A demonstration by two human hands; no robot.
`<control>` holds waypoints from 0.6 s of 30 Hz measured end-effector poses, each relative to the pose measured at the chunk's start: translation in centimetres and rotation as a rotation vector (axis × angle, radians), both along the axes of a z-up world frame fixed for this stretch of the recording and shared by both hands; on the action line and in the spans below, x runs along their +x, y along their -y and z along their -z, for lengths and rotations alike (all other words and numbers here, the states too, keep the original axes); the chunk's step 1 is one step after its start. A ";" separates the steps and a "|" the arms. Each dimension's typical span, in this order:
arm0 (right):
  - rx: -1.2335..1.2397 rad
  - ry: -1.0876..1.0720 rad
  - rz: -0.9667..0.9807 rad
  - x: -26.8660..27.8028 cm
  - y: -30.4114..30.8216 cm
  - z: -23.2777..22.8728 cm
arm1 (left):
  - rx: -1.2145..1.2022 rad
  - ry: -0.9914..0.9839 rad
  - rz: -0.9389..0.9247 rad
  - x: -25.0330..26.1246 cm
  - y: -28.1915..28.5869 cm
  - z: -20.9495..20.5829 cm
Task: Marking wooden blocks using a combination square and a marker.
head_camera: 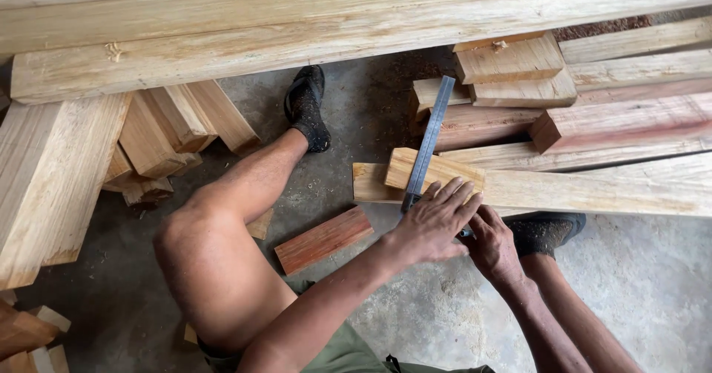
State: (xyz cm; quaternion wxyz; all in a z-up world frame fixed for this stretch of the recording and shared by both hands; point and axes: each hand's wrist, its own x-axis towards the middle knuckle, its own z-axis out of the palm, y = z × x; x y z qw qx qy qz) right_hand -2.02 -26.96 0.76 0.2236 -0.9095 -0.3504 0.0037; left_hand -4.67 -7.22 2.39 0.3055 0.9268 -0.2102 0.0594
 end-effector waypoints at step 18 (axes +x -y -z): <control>0.022 0.090 0.135 0.4 -1.4 -0.5 | 0.447 -0.097 -0.060 4.3 0.9 3.1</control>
